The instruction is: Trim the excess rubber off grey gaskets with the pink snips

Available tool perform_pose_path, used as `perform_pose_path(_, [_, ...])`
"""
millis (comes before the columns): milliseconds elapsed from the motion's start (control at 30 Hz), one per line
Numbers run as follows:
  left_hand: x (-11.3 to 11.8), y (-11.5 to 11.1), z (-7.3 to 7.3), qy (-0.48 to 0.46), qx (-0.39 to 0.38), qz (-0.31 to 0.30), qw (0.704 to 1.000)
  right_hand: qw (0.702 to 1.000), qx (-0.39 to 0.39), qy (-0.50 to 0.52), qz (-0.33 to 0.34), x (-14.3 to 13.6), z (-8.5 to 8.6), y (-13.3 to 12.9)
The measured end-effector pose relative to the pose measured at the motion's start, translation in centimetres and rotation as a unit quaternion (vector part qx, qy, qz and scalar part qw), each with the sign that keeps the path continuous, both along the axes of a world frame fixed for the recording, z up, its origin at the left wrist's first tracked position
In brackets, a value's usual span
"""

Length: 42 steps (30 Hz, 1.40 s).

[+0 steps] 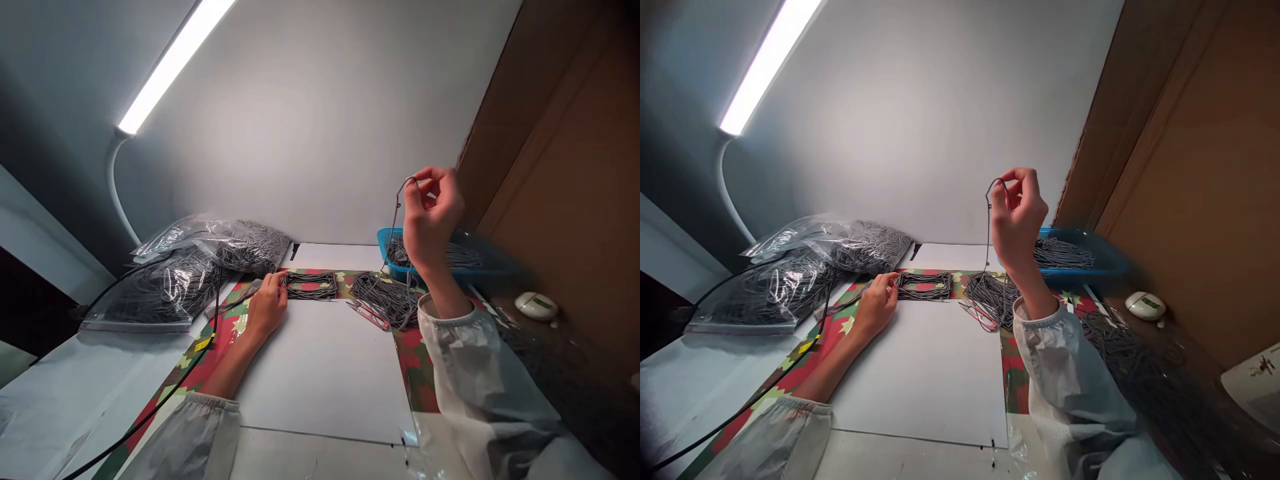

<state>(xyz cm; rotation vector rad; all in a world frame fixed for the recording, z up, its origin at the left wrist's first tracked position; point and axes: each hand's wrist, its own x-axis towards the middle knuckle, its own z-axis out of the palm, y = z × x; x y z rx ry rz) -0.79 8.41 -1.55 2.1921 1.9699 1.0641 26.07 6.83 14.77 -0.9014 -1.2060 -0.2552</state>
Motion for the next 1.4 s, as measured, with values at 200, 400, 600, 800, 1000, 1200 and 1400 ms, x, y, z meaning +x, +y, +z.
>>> perform_pose_path(200, [0.7, -0.7, 0.2, 0.007, -0.002, -0.032, 0.999, 0.994, -0.075, -0.032, 0.07, -0.6, 0.0, -0.3])
perform_pose_path(400, [3.4, -3.0, 0.7, 0.017, -0.013, -0.145, 0.989, 0.973, -0.166, -0.079, 0.141, -1.7, -0.5, -0.5])
perform_pose_path(600, [6.5, -5.1, 0.8, -0.003, 0.017, -0.209, 0.978, 0.938, -0.236, -0.122, 0.224, -3.3, -1.3, -1.0])
perform_pose_path(800, [6.8, -5.1, 0.5, -0.036, 0.022, -0.229, 0.973, 0.925, -0.25, -0.133, 0.254, -4.0, -1.8, -1.2])
perform_pose_path(1000, [6.6, -4.7, -0.1, -0.056, 0.008, -0.245, 0.968, 0.945, -0.23, -0.098, 0.21, -3.6, -1.7, -1.0])
perform_pose_path(1200, [6.3, -4.4, -0.4, -0.075, 0.029, -0.25, 0.965, 0.973, -0.203, -0.041, 0.103, -2.9, -1.7, -0.2])
perform_pose_path(1400, [6.0, -4.3, -0.4, -0.093, 0.074, -0.227, 0.967, 0.977, -0.211, -0.011, 0.023, -1.3, -1.7, 1.0])
